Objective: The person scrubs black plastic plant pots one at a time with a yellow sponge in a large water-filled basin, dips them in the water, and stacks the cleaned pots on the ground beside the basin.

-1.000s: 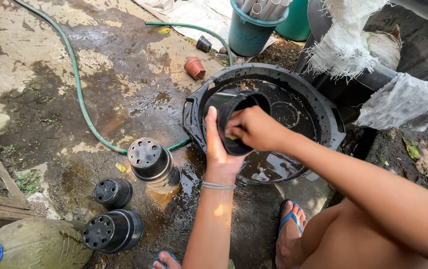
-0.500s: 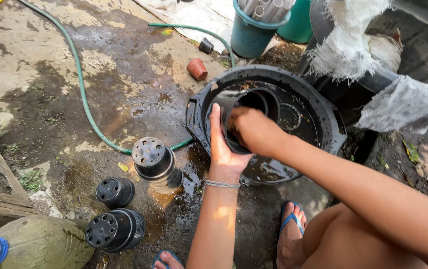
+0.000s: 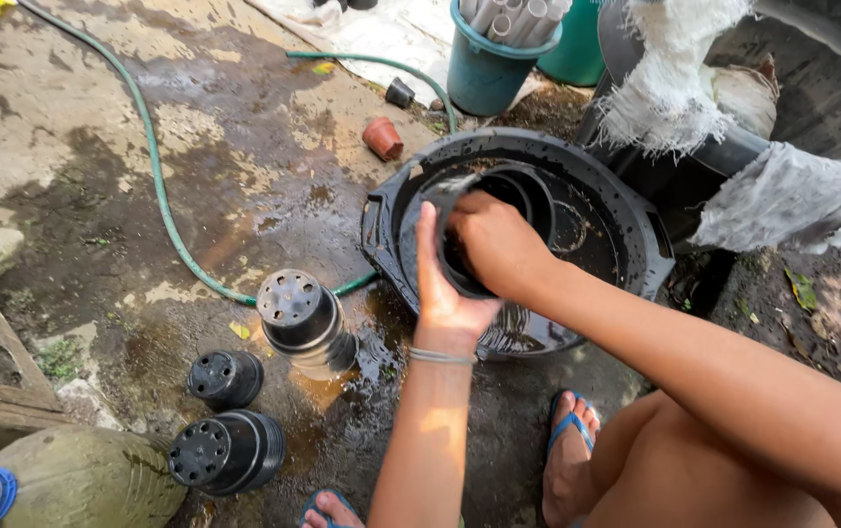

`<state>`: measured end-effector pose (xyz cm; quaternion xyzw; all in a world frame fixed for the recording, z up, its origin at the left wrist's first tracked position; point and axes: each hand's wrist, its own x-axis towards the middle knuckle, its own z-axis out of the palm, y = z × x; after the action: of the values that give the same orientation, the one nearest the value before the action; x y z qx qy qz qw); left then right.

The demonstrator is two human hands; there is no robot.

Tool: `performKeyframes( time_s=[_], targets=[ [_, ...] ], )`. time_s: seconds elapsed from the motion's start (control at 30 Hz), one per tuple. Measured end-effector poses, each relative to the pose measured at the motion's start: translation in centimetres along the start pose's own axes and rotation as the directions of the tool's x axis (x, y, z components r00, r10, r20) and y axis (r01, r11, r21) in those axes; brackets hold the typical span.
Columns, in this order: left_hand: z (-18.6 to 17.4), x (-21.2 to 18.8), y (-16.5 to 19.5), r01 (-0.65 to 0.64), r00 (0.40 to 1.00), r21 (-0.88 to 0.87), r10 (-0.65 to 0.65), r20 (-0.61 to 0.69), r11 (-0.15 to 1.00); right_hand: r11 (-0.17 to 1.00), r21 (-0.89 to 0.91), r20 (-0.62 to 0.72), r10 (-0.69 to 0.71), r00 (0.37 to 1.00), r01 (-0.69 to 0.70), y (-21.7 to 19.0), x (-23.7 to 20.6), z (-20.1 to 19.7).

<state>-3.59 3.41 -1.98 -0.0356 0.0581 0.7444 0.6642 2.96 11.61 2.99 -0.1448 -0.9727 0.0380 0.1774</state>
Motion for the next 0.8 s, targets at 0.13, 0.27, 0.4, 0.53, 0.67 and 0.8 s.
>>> performKeyframes(
  time_s=[0.13,0.27,0.4,0.53,0.67,0.8],
  targets=[
    [-0.5,0.1,0.7,0.030,0.999,-0.005,-0.030,-0.030,1.000,0.969,-0.134,0.095,-0.198,0.976,0.210,0.0,0.1,0.5],
    [-0.7,0.3,0.9,0.036,0.994,0.019,-0.034,-0.107,0.999,0.914,-0.373,0.294,-0.046,0.955,0.159,-0.2,-0.1,0.4],
    [-0.7,0.3,1.2,0.065,0.996,0.028,-0.066,0.060,0.998,0.875,-0.481,0.025,-0.048,0.999,0.054,-0.1,-0.6,0.4],
    [-0.8,0.7,1.1,-0.021,0.999,0.115,0.018,0.030,0.993,0.765,-0.644,0.057,0.041,0.998,0.005,-0.3,-0.9,1.4],
    [-1.8,1.6,0.2,-0.129,0.986,0.199,0.148,-0.083,0.971,0.765,-0.635,0.203,0.024,0.979,0.113,-0.4,-1.2,2.7],
    [-4.1,2.3,0.2,-0.124,0.979,0.215,0.154,-0.133,0.969,0.980,-0.174,0.439,0.169,0.883,-0.100,0.8,-1.2,2.5]
  ],
)
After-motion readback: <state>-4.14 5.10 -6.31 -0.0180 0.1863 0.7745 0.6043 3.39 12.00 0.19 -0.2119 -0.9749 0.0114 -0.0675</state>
